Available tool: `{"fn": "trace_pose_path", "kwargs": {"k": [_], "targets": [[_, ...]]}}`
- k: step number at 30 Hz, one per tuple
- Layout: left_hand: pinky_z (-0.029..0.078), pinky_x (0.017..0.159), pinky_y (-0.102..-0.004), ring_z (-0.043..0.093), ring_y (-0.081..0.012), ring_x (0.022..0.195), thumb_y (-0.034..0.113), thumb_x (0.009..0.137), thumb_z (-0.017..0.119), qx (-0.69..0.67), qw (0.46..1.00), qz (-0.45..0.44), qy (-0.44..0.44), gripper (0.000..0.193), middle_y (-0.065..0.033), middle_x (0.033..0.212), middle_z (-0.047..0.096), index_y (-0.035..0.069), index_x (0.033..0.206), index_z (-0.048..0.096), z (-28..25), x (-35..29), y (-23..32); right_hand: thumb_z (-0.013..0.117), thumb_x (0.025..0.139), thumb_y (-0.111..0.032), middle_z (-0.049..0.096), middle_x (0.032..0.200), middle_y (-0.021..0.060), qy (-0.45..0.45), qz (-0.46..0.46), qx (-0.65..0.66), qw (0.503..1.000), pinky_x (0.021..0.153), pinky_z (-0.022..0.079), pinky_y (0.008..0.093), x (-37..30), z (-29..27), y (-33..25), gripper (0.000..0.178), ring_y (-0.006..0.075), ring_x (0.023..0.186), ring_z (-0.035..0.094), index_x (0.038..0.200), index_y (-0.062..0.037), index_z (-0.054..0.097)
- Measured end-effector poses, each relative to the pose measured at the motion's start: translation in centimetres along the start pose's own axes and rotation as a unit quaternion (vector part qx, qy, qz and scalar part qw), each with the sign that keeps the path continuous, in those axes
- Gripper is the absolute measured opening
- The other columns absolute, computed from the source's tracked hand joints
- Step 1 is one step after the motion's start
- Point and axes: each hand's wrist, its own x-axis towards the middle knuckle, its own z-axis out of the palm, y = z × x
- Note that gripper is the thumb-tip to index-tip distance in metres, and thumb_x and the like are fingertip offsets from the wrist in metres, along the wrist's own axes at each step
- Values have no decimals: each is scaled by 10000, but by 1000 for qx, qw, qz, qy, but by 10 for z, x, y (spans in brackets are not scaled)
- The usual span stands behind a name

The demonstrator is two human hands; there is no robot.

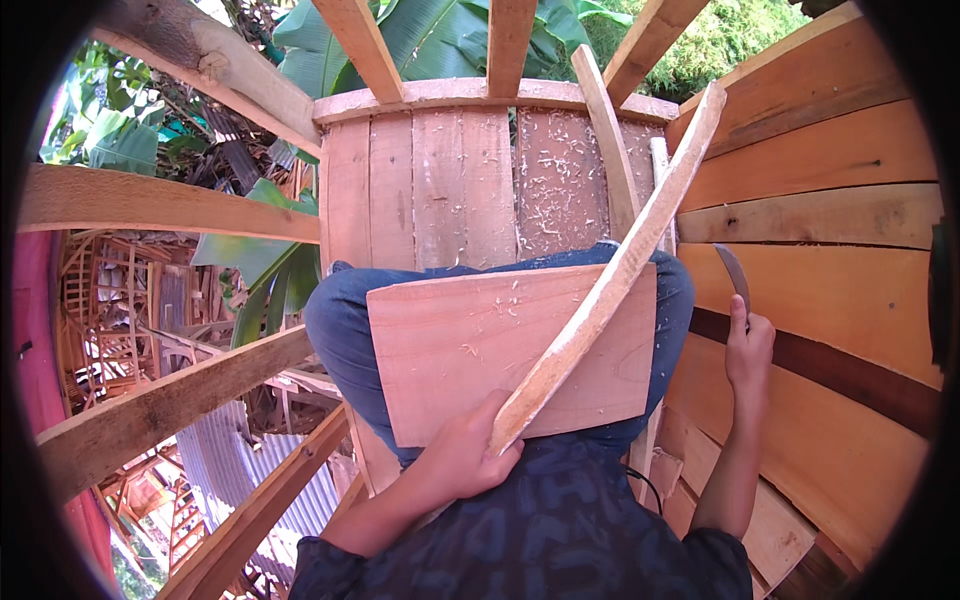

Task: The person carves a long wooden stick using a curved knife while sitting cross-legged on a wooden platform. They repeatedly shave thin layers from the stick's surface, producing wood shavings.

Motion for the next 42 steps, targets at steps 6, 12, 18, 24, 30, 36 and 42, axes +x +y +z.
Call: {"fn": "trace_pose_path", "kwargs": {"k": [6,12,18,24,30,36,42], "targets": [[492,786,-439,633,-450,894,125,801,651,-23,1000,-9,-19,485,-278,929,632,-15,1234,484,-3,5,10,604,874,-518,572,616,271,-159,-170,4,972,591,492,476,-78,35,-64,608,453,662,625,671,54,636],[495,760,-432,645,-436,867,122,804,660,-12,1000,-18,-3,476,-275,891,632,2,1229,484,-3,2,16,636,826,-555,585,597,239,-117,-201,-17,972,581,500,477,-45,44,-46,597,418,633,630,679,24,661],[495,726,-430,643,-441,820,122,800,659,-17,999,-36,-9,472,-268,858,630,-3,1221,486,-3,2,15,568,885,-563,574,602,249,-37,-100,7,994,574,471,459,-26,52,-27,651,395,617,626,665,47,628],[489,756,-428,636,-433,869,133,796,661,-17,999,-34,-8,475,-273,907,624,-6,1215,486,-4,-8,6,552,926,-503,558,581,248,-104,-60,81,989,541,432,454,-43,31,-21,632,383,544,585,663,70,598],[480,796,-416,642,-394,892,157,807,664,-49,999,-21,-15,482,-247,936,624,-6,1225,490,-5,-1,0,631,843,-537,601,641,254,-135,-202,17,970,566,499,455,-68,60,-63,584,427,644,629,692,26,662],[474,811,-414,631,-405,927,165,804,667,-68,997,-2,-25,522,-265,964,624,-20,1254,476,-12,5,-1,580,873,-572,586,579,232,-39,-246,-40,968,554,479,468,-40,67,-54,641,395,584,629,654,27,639],[469,827,-422,630,-423,929,172,806,661,-111,993,-12,-40,545,-291,958,623,-25,1271,459,-11,-4,-16,516,941,-525,550,535,220,-33,-44,117,992,522,429,450,-1,31,-19,672,357,522,603,630,67,588]]}}
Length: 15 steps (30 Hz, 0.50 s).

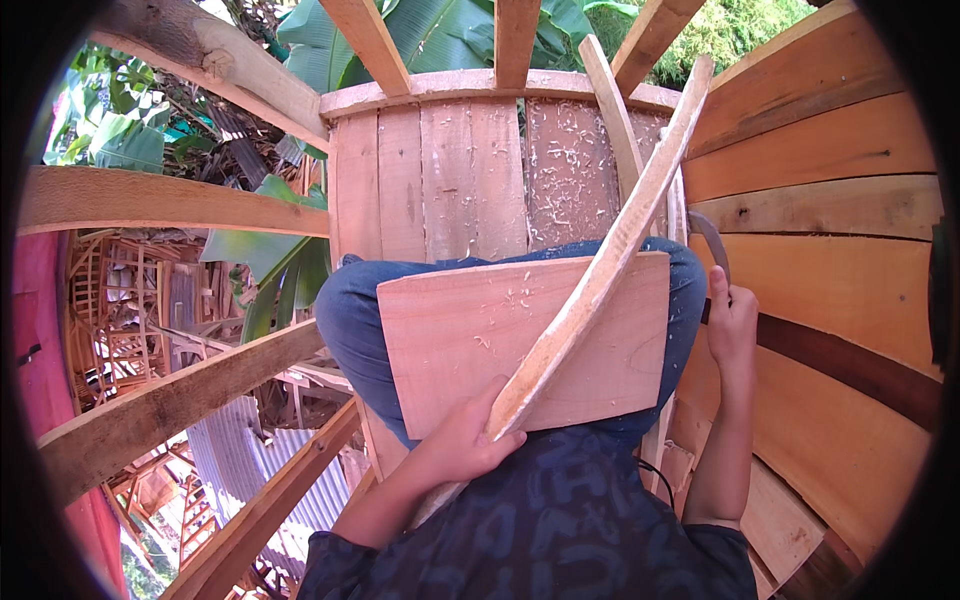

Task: The person carves a long wooden stick using a curved knife while sitting cross-legged on a wooden platform. They repeatedly shave thin layers from the stick's surface, producing wood shavings.

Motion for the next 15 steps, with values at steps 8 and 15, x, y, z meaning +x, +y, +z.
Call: {"fn": "trace_pose_path", "kwargs": {"k": [8,15], "targets": [[474,803,-400,635,-397,883,154,811,662,-41,999,6,2,517,-272,923,621,-31,1251,464,-1,5,8,606,849,-572,584,594,257,-106,-126,-123,979,589,502,488,-50,45,-45,637,432,631,634,673,38,655],[477,769,-412,640,-407,857,156,806,664,-10,999,30,7,502,-275,890,618,-33,1230,473,-1,5,4,548,891,-585,580,621,280,12,16,-118,993,626,491,474,-10,34,-6,686,444,673,633,661,57,613]]}}
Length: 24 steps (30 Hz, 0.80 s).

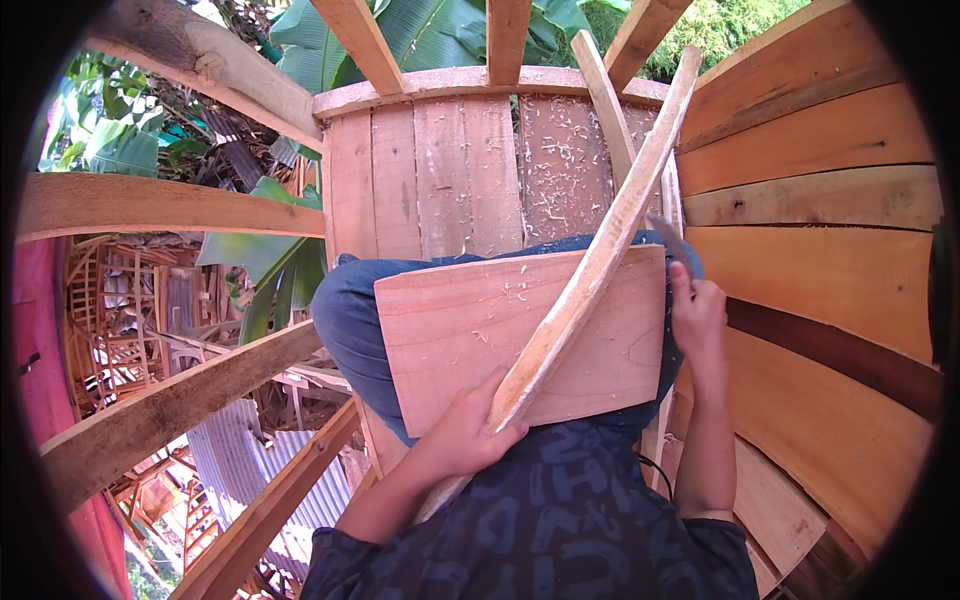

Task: The person carves a long wooden stick using a curved knife while sitting cross-legged on a wooden platform. They repeatedly shave thin layers from the stick's surface, producing wood shavings.

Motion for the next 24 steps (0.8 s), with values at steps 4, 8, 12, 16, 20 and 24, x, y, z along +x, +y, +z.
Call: {"fn": "trace_pose_path", "kwargs": {"k": [4,8,12,16,20,24], "targets": [[473,783,-383,636,-318,833,143,794,669,-11,999,-33,-2,461,-195,864,629,-21,1189,497,-2,1,-2,539,910,-559,571,613,281,-43,-3,20,999,613,485,476,-2,-34,-5,685,458,649,615,642,70,587],[483,763,-376,643,-299,791,121,794,665,48,998,27,44,431,-158,831,632,-8,1173,504,6,3,7,592,873,-555,583,626,274,-119,-129,12,984,592,490,481,-49,-16,-45,650,441,660,630,658,57,628],[490,714,-396,649,-364,751,120,800,663,75,996,-5,51,437,-207,795,624,-10,1182,494,11,-4,10,618,843,-568,588,613,256,-134,-151,-4,979,585,494,478,-40,-12,-41,633,426,637,632,672,39,655],[488,685,-424,640,-415,728,128,803,664,89,994,-34,48,446,-259,793,618,-10,1190,490,14,0,26,636,816,-583,576,581,234,-107,-147,-28,983,564,490,467,-29,-19,-32,629,418,609,623,665,27,658],[484,665,-450,628,-433,698,136,807,659,117,991,-42,52,440,-271,786,615,-9,1187,488,17,0,29,635,814,-589,570,581,238,-94,-137,-23,986,570,492,466,-30,-19,-26,637,425,614,620,663,30,653],[484,668,-462,625,-441,698,143,812,653,138,987,-40,70,434,-269,783,614,-10,1183,489,18,-4,29,622,826,-596,564,581,247,-67,-124,-35,989,580,493,471,-35,-18,-25,658,434,620,618,664,41,643]]}}
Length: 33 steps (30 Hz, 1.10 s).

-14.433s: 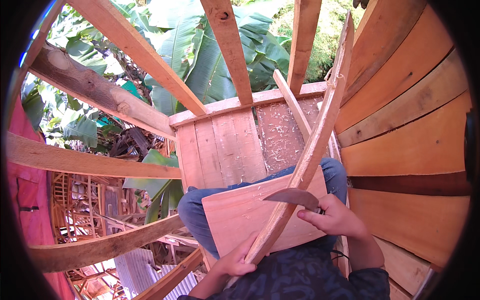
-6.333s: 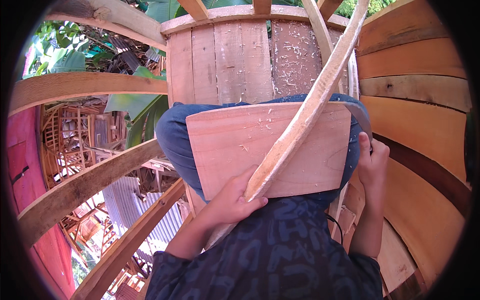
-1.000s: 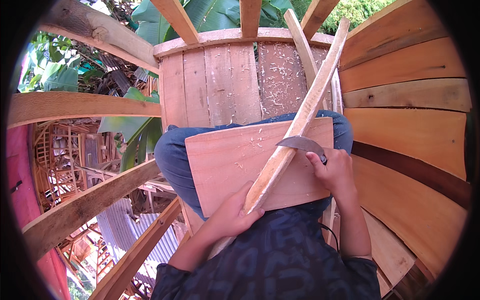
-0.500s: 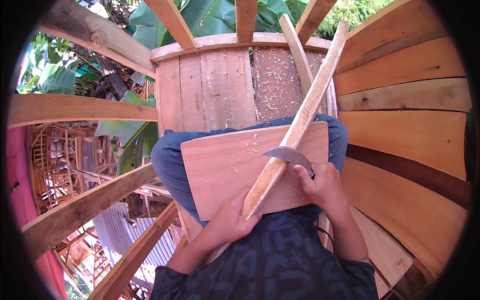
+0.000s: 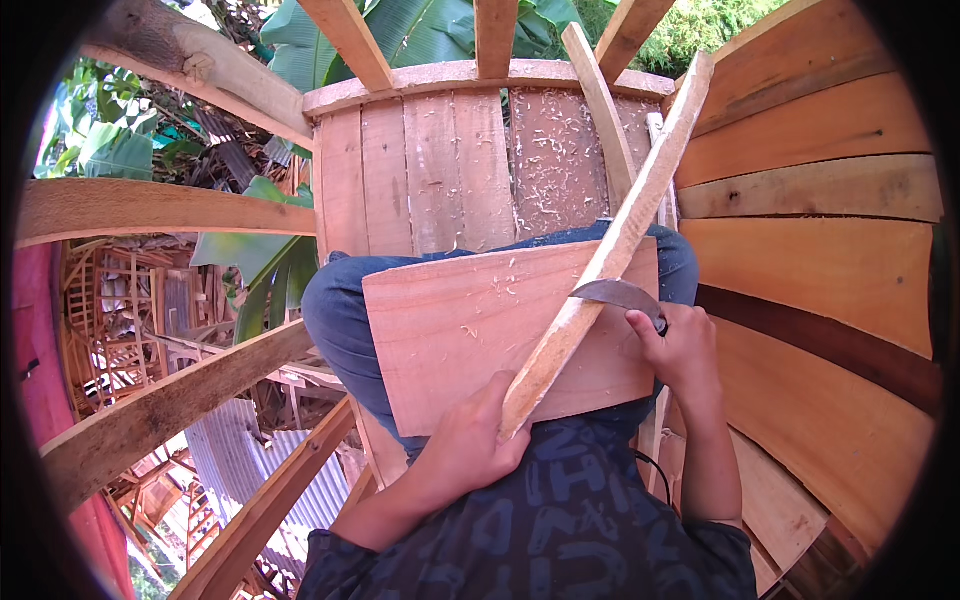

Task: The person carves a long wooden stick using a curved knife while sitting cross-legged on a wooden platform. They repeatedly shave thin layers from the stick's surface, producing wood shavings.

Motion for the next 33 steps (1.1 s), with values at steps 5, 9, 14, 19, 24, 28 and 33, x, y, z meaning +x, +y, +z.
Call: {"fn": "trace_pose_path", "kwargs": {"k": [5,9,14,19,24,28,33], "targets": [[489,685,-466,628,-453,755,146,814,649,41,996,73,35,439,-279,846,620,-8,1192,486,2,-8,-17,594,858,-581,572,610,260,93,185,23,978,601,491,489,16,-24,52,662,449,650,623,675,54,639],[493,703,-462,627,-455,804,141,811,652,34,999,-6,11,439,-283,882,618,-1,1194,490,-3,-10,-7,568,884,-559,580,646,279,-37,63,47,996,613,489,498,-7,-34,-9,658,451,677,634,692,66,640],[497,712,-465,631,-451,809,135,807,657,39,999,14,22,439,-273,893,625,12,1198,501,1,-10,-4,561,892,-552,571,637,290,-37,-10,14,999,600,483,497,-5,9,-5,663,451,663,630,685,75,631],[508,728,-462,642,-434,827,142,801,665,53,998,17,35,460,-263,935,632,19,1213,503,-4,-14,-13,536,927,-524,547,593,279,26,137,33,990,554,454,462,25,-19,55,667,424,602,619,662,86,590],[507,729,-464,642,-419,826,168,789,687,81,996,-13,44,490,-247,917,631,4,1212,500,-2,-10,-5,590,917,-453,550,603,256,-12,70,66,995,549,450,435,-1,-11,31,549,410,594,611,731,61,637],[495,723,-474,631,-426,816,192,781,711,146,987,10,69,551,-250,907,617,-15,1231,469,-7,-9,-4,628,904,-387,575,637,240,-16,28,166,986,554,455,423,-14,4,7,418,405,611,613,853,24,681],[471,770,-477,589,-425,907,212,762,762,200,971,56,123,649,-264,1008,562,-22,1262,419,-9,-7,-17,661,890,-339,609,688,230,-38,-44,220,974,565,466,416,-15,5,-4,353,398,642,623,906,13,680]]}}
